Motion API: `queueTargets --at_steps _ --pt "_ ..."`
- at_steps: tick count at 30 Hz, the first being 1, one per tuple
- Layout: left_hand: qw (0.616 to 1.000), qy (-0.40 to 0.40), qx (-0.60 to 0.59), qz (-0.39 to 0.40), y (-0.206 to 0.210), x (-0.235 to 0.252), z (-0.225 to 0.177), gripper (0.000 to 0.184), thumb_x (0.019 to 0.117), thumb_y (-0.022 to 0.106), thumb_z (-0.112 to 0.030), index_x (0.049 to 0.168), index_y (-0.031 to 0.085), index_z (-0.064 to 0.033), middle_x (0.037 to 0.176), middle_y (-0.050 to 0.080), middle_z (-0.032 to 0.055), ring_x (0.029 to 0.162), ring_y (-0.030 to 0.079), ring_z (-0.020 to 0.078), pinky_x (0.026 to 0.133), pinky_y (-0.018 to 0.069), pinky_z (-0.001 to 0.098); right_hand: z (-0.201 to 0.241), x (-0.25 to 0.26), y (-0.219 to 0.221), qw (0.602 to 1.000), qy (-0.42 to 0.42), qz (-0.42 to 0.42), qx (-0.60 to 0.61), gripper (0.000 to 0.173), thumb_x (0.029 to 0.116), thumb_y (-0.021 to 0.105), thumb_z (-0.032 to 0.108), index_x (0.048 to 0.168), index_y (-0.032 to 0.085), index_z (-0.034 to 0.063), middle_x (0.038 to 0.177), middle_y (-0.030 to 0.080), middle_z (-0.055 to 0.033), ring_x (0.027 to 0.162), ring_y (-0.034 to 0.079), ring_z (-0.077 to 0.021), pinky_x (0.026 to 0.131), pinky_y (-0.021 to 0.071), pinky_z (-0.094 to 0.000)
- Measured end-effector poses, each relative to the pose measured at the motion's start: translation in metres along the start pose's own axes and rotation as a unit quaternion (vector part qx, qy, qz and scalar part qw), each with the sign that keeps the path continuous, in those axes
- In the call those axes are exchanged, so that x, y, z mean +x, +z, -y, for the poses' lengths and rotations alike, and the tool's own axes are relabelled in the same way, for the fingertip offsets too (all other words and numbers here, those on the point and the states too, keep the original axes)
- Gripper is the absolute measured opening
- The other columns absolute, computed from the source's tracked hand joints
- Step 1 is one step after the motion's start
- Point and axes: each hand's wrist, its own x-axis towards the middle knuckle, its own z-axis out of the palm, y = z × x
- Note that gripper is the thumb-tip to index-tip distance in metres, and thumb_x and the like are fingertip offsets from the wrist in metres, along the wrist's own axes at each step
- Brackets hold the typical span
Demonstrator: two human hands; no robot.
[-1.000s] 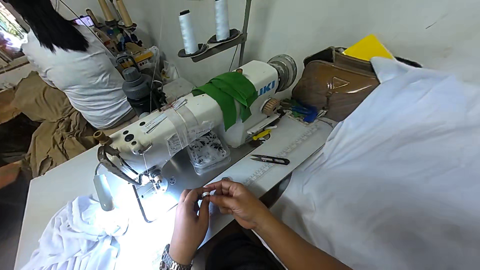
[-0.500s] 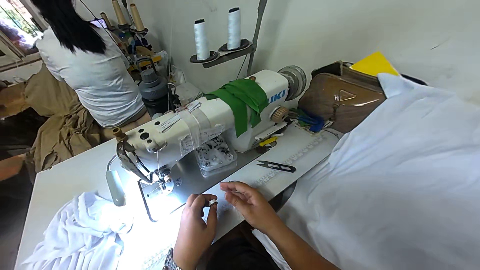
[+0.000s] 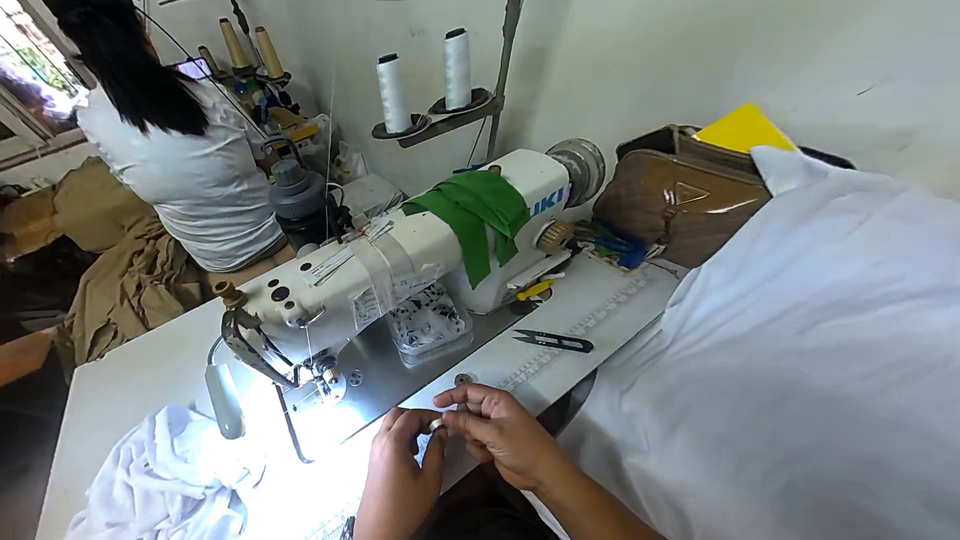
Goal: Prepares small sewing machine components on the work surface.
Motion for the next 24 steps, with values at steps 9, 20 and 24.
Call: queueTargets --at_steps 9,20,24 --pt "0.999 -0.027 -0.031 0.0 -0.004 0.001 0.0 0.016 0.0934 0.066 -0.022 0.1 0.072 -0.0085 0.083 0.064 -0.0054 0.064 0.051 -0.0029 0.056 0.0423 0.0129 -0.001 0.001 -0.026 0.986 -0.054 -0.005 -0.155 0.015 0.0989 0.061 0.009 0.109 0.073 0.0076 0.072 0.064 0.0031 0.059 0.055 -0.0026 0.057 0.0469 -0.0176" --pt "0.998 -0.053 -0.043 0.01 0.0 -0.002 0.0 0.011 0.0932 0.066 -0.022 0.098 0.072 -0.0137 0.083 0.063 -0.0067 0.065 0.052 0.0007 0.057 0.0437 0.0165 -0.012 0.002 -0.017 0.935 -0.123 -0.037 0.329 0.027 0.0981 0.049 0.004 0.093 0.074 0.0138 0.084 0.072 -0.0051 0.087 0.074 -0.0213 0.091 0.061 -0.0459" --pt "0.996 -0.046 -0.08 0.017 0.009 -0.007 -0.003 0.016 0.0929 0.066 -0.015 0.102 0.071 -0.0032 0.086 0.066 0.0005 0.073 0.057 0.0023 0.064 0.0478 0.0189 -0.024 0.007 -0.011 0.915 -0.098 -0.081 0.384 0.031 0.1 0.039 0.006 0.09 0.066 0.0176 0.067 0.06 0.0039 0.059 0.061 -0.007 0.061 0.0564 -0.0248"
